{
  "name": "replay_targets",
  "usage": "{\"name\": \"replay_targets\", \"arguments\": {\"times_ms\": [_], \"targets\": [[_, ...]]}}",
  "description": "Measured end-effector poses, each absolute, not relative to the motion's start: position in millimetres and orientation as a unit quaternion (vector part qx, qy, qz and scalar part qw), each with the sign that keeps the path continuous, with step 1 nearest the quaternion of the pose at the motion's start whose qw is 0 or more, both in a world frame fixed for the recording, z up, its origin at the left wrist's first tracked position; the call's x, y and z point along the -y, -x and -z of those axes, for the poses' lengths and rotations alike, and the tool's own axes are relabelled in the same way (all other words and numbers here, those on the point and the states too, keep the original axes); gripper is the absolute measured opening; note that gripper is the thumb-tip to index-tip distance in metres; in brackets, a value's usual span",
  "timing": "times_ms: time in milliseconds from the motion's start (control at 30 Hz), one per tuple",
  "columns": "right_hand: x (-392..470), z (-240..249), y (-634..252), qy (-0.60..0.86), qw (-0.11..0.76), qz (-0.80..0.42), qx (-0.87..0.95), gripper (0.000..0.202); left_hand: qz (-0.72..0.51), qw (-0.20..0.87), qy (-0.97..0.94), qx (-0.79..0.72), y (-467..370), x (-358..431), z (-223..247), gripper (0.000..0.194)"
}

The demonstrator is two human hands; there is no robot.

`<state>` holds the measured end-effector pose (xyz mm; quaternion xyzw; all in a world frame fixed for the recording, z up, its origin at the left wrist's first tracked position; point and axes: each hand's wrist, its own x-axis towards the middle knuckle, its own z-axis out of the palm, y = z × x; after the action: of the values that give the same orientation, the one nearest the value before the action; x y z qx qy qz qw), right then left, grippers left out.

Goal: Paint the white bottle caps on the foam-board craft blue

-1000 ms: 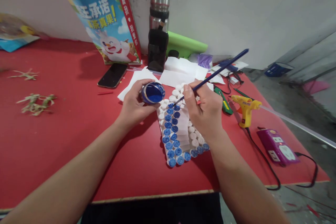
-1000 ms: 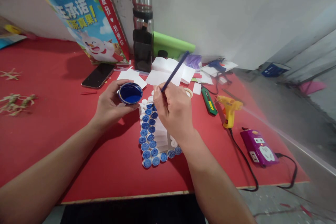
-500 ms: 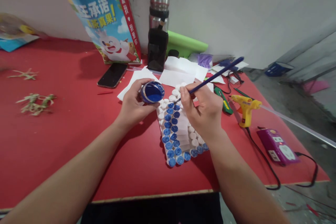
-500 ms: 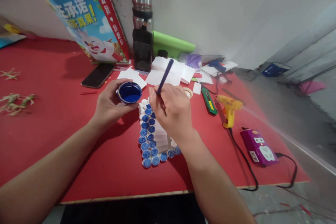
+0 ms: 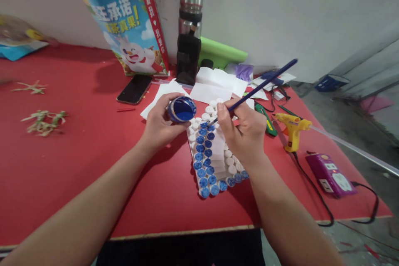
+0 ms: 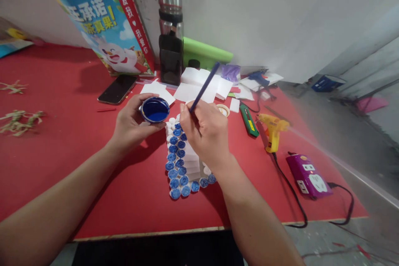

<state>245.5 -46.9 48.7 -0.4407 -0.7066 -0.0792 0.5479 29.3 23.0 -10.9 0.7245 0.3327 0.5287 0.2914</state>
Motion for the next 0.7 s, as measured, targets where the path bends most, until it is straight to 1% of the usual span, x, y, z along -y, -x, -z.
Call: {"name": "replay_targets", "arguments": {"times_ms": [167, 267, 433, 567, 700], "targets": [[50.0, -48.8, -242.9, 0.455, 0.581, 0.03, 0.674, 0.023, -0.526, 0.289, -0.727, -0.334, -29.2, -23.3, 11.1, 0.062], [49.4, -47.6, -242.1, 0.456, 0.577, 0.002, 0.677, 0.022, -0.53, 0.29, -0.724, -0.333, -29.4, -23.4, 11.3, 0.062], [47.2, -45.6, -241.9, 0.45, 0.543, 0.018, 0.709, 0.024, -0.53, 0.286, -0.724, -0.336, -29.3, -23.3, 11.4, 0.062], [47.7, -46.0, -241.8, 0.448, 0.546, 0.02, 0.708, 0.025, -0.529, 0.283, -0.725, -0.336, -29.3, -23.1, 11.4, 0.062], [48.1, -45.8, -241.1, 0.439, 0.546, 0.034, 0.713, 0.022, -0.534, 0.283, -0.723, -0.335, -29.8, -23.2, 11.6, 0.061]]}}
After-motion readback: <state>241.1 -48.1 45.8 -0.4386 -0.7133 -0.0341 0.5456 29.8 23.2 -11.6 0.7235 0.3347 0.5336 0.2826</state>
